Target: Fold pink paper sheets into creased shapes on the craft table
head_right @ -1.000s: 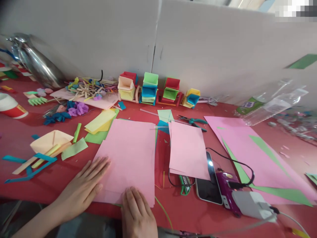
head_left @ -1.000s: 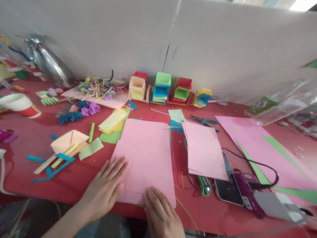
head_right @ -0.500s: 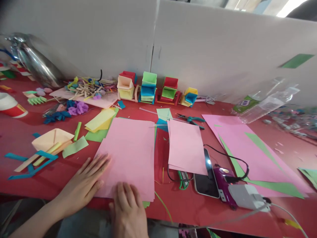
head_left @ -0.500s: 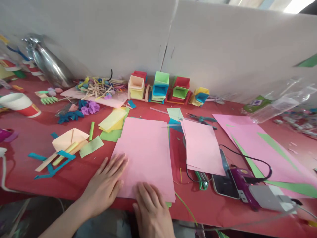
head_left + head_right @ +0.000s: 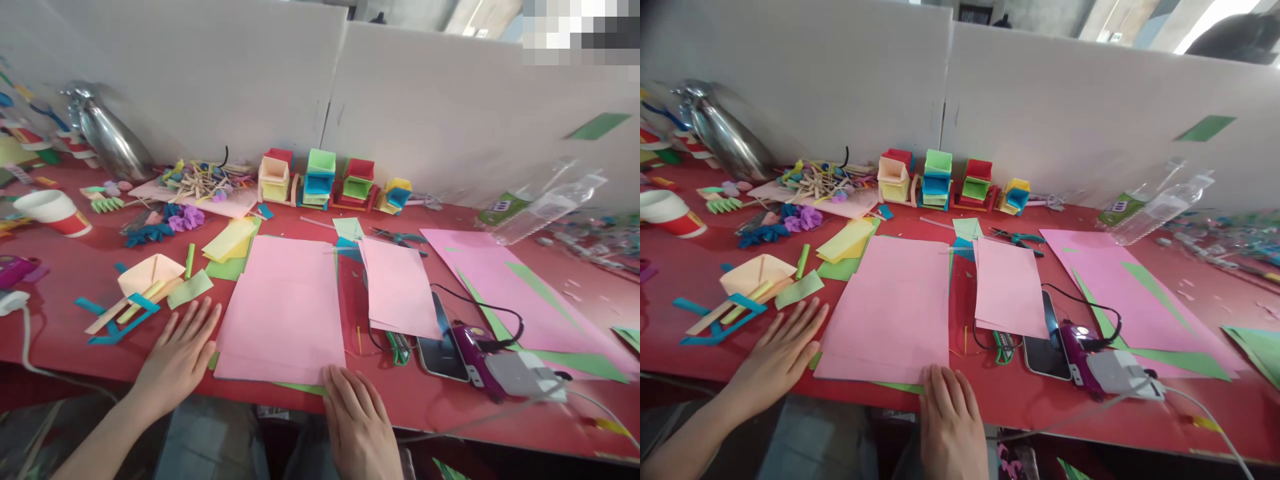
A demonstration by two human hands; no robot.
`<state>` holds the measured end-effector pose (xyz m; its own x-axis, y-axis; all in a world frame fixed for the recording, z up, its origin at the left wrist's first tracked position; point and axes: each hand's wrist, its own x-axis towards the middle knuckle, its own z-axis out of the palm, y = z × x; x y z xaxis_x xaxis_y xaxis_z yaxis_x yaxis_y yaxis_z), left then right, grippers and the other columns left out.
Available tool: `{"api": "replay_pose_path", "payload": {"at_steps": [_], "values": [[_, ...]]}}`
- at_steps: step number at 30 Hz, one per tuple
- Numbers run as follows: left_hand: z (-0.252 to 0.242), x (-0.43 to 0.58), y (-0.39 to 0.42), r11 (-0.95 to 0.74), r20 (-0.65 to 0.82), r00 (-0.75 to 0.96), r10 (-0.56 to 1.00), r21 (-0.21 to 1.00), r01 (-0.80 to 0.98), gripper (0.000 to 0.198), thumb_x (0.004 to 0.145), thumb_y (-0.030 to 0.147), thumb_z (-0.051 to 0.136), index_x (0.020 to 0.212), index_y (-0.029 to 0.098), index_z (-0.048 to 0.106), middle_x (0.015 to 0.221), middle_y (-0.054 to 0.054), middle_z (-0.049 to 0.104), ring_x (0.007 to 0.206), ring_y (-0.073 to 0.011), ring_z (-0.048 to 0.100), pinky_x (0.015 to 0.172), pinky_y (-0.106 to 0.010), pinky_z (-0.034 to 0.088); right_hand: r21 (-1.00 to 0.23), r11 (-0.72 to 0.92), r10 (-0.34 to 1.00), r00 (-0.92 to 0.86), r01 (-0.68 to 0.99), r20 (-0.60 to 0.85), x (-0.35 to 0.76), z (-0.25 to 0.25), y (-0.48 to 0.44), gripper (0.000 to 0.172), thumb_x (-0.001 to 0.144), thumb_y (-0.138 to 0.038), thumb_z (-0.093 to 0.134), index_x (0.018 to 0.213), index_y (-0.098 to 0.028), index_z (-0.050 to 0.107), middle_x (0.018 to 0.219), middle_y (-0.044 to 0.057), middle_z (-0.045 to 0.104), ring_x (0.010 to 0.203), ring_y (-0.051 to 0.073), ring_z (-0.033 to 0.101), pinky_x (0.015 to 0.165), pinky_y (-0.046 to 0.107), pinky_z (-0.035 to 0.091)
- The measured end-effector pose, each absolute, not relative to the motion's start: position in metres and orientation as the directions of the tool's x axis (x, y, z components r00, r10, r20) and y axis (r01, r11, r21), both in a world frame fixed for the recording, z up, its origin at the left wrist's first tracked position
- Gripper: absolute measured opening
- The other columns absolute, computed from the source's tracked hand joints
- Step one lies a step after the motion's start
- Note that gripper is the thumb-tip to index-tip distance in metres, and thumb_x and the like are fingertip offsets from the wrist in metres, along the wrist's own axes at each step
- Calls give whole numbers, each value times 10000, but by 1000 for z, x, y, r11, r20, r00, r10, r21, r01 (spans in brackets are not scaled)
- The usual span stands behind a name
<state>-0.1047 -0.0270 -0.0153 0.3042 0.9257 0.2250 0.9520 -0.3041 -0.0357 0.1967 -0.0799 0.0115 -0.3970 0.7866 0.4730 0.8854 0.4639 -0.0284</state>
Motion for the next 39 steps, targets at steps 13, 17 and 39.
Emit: {"api": "replay_pose_path", "payload": {"at_steps": [13,17,39], "values": [[71,-4,73,-384,389,238,890,356,852,522,853,284,386,1328,93,279,1398,-155,299,1299,-242,229,1035,-394,247,-168,163,980,-180,972,-91,183,84,77,353,753,-335,564,1049,-144,541,1075,117,575,978,250,534,732,322,413],[74,15,133,-348,44,371,928,461,816,384,850,311,378,1177,132,474,1207,-123,536,1104,-231,492,895,-344,386,-126,122,951,-153,984,-270,190,89,111,460,642,-375,649,1023,-140,543,1005,114,609,874,247,588,640,295,397],[43,-40,130,-600,18,683,730,496,628,309,714,385,609,963,204,583,976,-42,565,919,-206,514,774,-291,373,-658,238,941,-337,715,-26,212,61,97,188,699,-164,535,876,-206,584,735,-16,597,655,110,530,579,212,365]]}}
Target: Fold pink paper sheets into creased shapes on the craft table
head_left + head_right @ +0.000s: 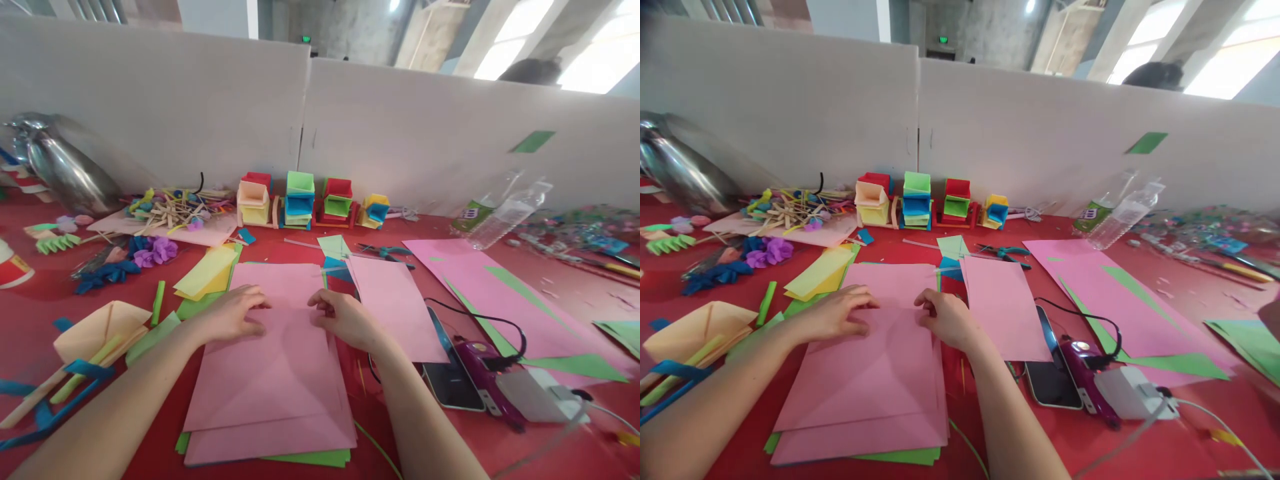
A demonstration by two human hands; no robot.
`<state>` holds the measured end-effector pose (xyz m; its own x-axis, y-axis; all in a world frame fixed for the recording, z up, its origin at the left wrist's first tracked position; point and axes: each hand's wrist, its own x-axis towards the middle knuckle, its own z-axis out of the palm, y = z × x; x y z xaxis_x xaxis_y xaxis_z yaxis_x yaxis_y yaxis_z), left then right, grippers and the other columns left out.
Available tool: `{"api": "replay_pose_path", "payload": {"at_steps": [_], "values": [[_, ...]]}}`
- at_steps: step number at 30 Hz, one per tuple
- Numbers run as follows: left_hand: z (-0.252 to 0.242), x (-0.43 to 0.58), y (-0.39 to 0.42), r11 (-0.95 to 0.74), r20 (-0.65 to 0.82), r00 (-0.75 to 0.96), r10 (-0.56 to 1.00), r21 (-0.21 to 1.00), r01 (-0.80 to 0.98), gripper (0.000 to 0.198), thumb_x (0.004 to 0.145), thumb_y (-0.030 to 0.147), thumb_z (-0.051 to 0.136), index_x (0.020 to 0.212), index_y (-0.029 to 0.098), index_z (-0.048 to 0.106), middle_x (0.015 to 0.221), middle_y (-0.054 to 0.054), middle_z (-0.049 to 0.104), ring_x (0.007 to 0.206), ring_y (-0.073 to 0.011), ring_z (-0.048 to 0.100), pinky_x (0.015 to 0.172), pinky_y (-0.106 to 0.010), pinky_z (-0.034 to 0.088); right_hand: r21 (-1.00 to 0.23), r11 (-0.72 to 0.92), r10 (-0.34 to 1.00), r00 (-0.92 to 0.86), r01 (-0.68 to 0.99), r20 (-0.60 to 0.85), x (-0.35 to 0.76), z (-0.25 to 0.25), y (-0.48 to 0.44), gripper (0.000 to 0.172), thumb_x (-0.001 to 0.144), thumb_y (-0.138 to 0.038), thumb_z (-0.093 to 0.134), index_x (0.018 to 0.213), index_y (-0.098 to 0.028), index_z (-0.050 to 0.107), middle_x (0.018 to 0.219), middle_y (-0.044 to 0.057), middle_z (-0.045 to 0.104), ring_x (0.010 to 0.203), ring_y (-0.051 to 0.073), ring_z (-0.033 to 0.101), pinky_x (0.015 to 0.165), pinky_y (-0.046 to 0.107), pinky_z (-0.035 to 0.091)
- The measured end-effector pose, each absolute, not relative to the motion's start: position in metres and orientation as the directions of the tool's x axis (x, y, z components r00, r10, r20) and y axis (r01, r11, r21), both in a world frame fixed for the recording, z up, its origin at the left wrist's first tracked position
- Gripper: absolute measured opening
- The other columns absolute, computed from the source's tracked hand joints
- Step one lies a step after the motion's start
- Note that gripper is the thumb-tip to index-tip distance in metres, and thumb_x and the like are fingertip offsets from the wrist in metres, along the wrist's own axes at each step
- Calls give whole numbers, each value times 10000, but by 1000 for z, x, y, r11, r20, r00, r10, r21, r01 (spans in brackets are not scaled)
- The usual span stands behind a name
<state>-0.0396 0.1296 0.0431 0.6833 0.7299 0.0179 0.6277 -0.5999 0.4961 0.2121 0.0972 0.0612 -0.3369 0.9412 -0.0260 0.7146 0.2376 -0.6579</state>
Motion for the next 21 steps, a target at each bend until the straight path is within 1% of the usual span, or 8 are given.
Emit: {"api": "replay_pose_path", "payload": {"at_steps": [2,4,6,8,11,14,18,21], "values": [[48,-48,132,-553,-17,673,740,554,622,265,753,398,559,924,198,589,935,-38,586,871,-196,531,745,-276,378,-747,218,948,-317,628,10,211,62,98,138,712,-207,549,838,-195,605,709,-19,578,632,104,510,583,217,375],[54,-56,134,-485,-75,665,743,624,612,245,798,409,485,826,188,587,818,-22,601,765,-174,541,681,-252,382,-822,176,956,-294,542,10,210,63,99,120,702,-256,581,787,-180,616,648,-29,543,589,98,482,560,220,369],[59,-62,134,-431,-111,662,741,677,596,269,812,416,453,745,182,569,723,-4,587,692,-158,529,630,-231,373,-890,118,965,-262,441,-2,209,63,101,161,682,-311,613,749,-165,617,600,-39,517,559,94,465,543,224,360],[62,-64,134,-402,-111,655,747,709,579,271,798,424,471,720,179,557,701,4,573,679,-153,517,614,-220,363,-934,63,976,-219,352,-17,208,62,103,213,662,-361,634,716,-156,622,581,-39,522,547,91,462,541,229,356],[63,-63,133,-362,-117,647,753,748,556,284,786,440,481,708,173,542,681,13,542,651,-141,488,591,-212,346,-962,6,987,-158,272,-38,207,59,105,247,630,-387,661,696,-149,642,583,-30,552,546,90,461,545,233,354],[63,-64,134,-315,-156,652,742,778,544,300,775,458,486,694,171,520,646,27,498,606,-126,449,558,-207,320,-975,-14,990,-137,223,-45,208,58,106,234,607,-368,684,688,-151,655,588,-25,570,554,90,463,555,235,358],[62,-72,137,-316,-212,650,730,739,595,310,734,460,540,635,171,488,591,49,429,536,-104,388,501,-204,258,-980,-4,995,-94,198,-23,211,59,107,209,601,-356,691,671,-162,660,629,-17,603,584,97,487,595,249,380],[60,-75,140,-295,-184,595,783,732,614,329,704,457,579,585,170,470,560,58,399,502,-91,356,477,-207,231,-977,25,998,-61,213,12,214,61,107,200,616,-359,682,671,-169,659,659,-14,621,602,105,504,624,263,390]]}}
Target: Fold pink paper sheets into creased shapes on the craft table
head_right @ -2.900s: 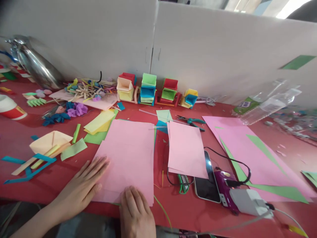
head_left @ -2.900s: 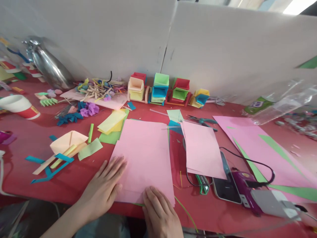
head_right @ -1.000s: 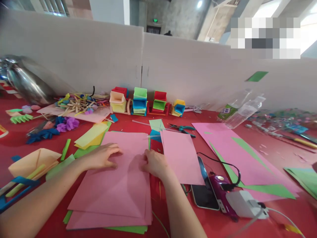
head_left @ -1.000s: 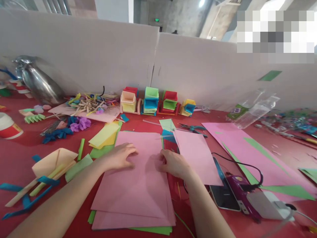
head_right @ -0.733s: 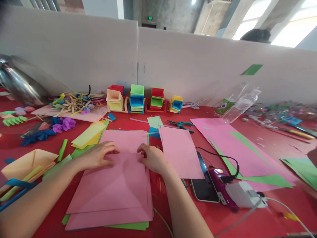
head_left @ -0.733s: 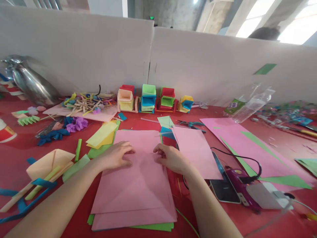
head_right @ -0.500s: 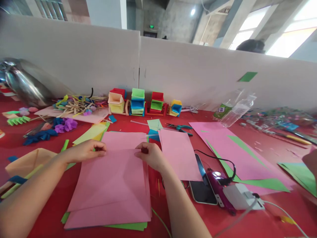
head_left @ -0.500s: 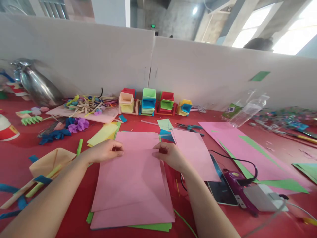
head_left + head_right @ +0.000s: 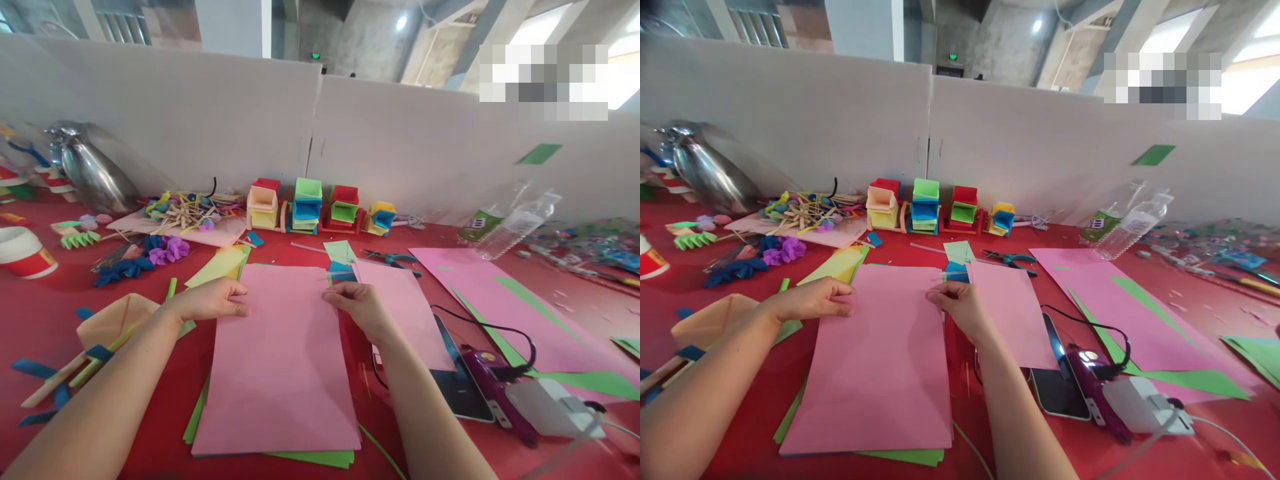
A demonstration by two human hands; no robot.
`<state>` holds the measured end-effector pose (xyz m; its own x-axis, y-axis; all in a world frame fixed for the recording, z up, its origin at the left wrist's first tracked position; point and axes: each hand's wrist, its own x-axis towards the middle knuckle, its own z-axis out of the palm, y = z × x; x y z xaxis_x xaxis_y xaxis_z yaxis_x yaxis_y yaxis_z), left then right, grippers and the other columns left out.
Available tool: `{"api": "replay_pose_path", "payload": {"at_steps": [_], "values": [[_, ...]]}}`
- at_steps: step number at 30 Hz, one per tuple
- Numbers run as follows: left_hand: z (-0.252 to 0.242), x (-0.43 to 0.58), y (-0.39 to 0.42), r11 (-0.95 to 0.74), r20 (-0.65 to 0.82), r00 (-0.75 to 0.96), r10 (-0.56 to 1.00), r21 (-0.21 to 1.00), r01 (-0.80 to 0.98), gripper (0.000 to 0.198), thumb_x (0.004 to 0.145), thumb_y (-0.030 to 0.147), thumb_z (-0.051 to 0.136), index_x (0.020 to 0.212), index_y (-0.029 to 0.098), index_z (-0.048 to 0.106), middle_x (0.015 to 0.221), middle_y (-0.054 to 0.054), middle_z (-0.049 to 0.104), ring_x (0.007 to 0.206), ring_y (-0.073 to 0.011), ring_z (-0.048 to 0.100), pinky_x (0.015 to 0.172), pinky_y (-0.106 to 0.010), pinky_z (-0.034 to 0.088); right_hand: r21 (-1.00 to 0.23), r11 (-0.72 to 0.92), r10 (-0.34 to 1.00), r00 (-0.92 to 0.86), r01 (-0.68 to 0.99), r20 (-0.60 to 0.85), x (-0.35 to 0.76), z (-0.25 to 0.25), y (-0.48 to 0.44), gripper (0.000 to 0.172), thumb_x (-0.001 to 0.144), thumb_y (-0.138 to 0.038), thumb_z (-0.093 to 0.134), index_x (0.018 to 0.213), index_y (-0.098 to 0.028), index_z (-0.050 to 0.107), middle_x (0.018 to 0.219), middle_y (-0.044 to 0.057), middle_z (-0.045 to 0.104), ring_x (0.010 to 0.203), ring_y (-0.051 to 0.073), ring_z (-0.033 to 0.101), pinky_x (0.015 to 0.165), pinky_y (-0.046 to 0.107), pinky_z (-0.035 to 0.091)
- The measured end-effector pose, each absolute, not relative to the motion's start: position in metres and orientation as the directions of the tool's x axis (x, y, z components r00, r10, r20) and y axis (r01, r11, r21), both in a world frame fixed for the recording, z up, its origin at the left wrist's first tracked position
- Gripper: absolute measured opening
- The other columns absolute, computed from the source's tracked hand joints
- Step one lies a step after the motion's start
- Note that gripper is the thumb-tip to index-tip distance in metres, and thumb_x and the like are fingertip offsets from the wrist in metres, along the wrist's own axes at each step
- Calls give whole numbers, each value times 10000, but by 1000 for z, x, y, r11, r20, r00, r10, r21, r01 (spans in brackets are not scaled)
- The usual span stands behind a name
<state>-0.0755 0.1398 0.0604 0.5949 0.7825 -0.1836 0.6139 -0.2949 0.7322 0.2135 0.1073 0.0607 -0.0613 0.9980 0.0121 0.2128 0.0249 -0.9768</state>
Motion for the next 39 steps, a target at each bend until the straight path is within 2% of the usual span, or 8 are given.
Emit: {"api": "replay_pose_path", "payload": {"at_steps": [2,6,9,13,19,28,39], "values": [[59,-75,141,-222,-145,541,829,802,555,315,692,453,598,600,168,502,565,55,435,512,-94,388,487,-204,260,-977,43,999,-36,210,36,215,62,108,199,617,-361,683,672,-172,658,680,-8,631,633,117,524,653,274,398],[57,-71,142,-40,-64,360,931,960,276,268,661,417,660,718,164,592,642,32,563,592,-105,490,565,-205,348,-992,65,997,32,110,68,218,64,109,189,590,-347,709,656,-179,652,694,-7,643,695,133,555,712,288,409],[57,-68,142,22,-42,249,968,996,85,296,627,397,703,796,164,632,685,13,622,619,-117,539,599,-222,392,-994,85,993,78,63,90,219,66,109,182,579,-338,721,647,-183,654,700,-4,651,706,138,563,718,293,415],[57,-63,139,98,-68,291,954,991,-90,323,629,396,706,840,156,654,757,-31,670,702,-169,601,671,-283,453,-993,112,987,110,44,116,221,68,109,177,578,-341,722,638,-188,656,669,-8,642,674,135,555,665,284,418],[54,-55,134,130,-89,307,948,985,-115,278,672,393,678,801,148,661,739,-31,676,698,-181,617,674,-297,471,-994,106,987,120,10,107,221,69,110,166,574,-330,726,623,-187,655,637,-17,620,613,116,517,595,264,397],[54,-54,134,105,-77,297,952,991,-78,261,679,377,672,750,128,652,750,-50,671,709,-198,620,677,-314,474,-996,91,989,117,-15,88,221,69,110,153,569,-309,738,628,-189,663,623,-23,612,582,97,501,585,251,390],[53,-56,134,131,-73,324,943,979,-159,241,703,336,667,850,145,667,769,-43,690,710,-183,629,675,-286,476,-997,79,989,123,-12,77,220,69,110,157,563,-312,744,626,-187,673,607,-24,609,567,93,494,565,242,380]]}}
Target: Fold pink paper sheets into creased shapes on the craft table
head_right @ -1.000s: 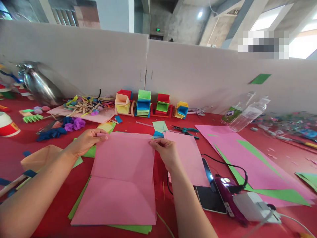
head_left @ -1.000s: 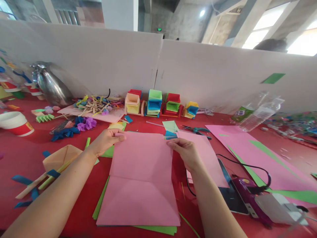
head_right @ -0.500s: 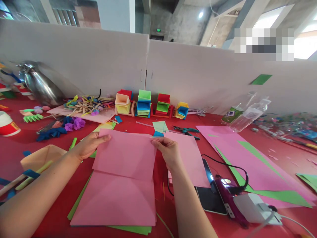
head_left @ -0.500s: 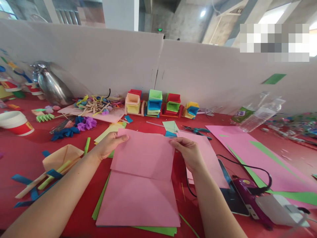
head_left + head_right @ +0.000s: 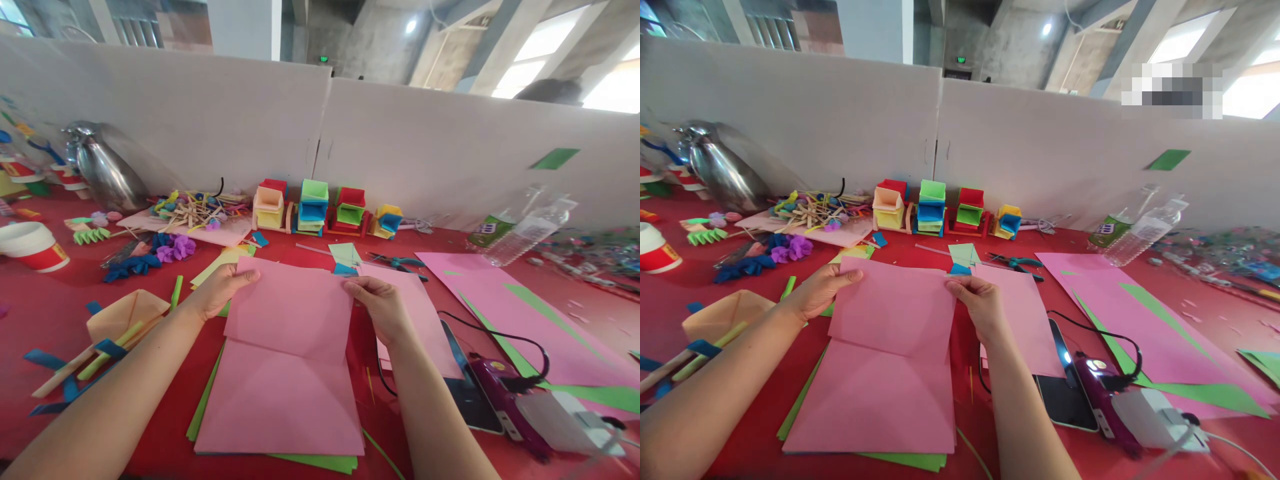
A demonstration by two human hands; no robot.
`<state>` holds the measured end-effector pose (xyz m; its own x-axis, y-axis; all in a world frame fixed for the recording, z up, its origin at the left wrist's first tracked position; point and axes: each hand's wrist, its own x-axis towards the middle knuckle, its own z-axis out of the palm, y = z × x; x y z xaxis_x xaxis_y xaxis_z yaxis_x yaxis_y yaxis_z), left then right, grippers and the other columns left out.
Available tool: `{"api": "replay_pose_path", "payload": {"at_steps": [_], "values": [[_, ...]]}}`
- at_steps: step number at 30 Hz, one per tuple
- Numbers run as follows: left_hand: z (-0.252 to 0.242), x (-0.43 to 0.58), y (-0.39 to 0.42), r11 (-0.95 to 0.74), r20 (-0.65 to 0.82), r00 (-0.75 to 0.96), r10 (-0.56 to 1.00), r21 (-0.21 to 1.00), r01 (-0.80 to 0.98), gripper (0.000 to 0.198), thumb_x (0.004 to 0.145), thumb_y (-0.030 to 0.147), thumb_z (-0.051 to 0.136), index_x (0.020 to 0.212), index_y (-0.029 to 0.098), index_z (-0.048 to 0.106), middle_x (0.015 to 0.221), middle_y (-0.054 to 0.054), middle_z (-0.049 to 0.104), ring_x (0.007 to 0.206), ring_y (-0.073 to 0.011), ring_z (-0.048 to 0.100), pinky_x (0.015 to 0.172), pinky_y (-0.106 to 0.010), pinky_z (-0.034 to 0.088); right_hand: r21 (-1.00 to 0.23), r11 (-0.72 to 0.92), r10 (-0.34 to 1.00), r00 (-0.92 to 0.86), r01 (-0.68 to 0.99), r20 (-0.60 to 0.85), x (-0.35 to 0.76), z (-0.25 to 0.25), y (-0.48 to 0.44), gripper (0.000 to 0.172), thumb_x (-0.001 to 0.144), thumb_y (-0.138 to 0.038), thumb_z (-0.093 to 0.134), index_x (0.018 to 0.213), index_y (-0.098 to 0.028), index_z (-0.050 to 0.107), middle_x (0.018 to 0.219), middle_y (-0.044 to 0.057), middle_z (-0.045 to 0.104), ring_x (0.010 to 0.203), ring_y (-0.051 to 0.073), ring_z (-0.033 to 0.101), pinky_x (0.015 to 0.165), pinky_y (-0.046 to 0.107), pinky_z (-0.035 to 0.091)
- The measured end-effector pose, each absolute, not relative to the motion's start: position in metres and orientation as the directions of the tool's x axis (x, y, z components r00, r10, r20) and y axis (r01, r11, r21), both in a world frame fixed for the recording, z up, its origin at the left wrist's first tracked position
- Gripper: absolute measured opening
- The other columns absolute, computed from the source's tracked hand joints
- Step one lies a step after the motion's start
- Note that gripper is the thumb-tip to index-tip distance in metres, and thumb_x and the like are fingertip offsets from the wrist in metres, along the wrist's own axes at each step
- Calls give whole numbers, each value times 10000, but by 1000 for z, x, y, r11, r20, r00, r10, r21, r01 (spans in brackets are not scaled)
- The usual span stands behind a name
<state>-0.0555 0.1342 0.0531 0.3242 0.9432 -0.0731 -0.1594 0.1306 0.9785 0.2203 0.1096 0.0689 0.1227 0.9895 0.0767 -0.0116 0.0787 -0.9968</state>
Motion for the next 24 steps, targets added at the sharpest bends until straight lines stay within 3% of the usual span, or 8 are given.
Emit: {"api": "replay_pose_path", "payload": {"at_steps": [10,24], "values": [[50,-56,136,137,-108,344,933,989,-63,259,720,355,651,835,124,679,766,-67,693,719,-189,628,677,-282,470,-998,55,989,136,-15,53,218,73,106,167,559,-329,734,605,-184,664,594,-23,602,555,97,481,544,246,361],[46,-56,138,114,-84,316,945,990,-78,307,681,367,672,871,126,664,771,-62,682,702,-202,624,674,-306,469,-998,24,991,132,-56,16,215,78,102,212,564,-346,730,599,-167,623,564,-30,564,528,88,471,505,232,355]]}}
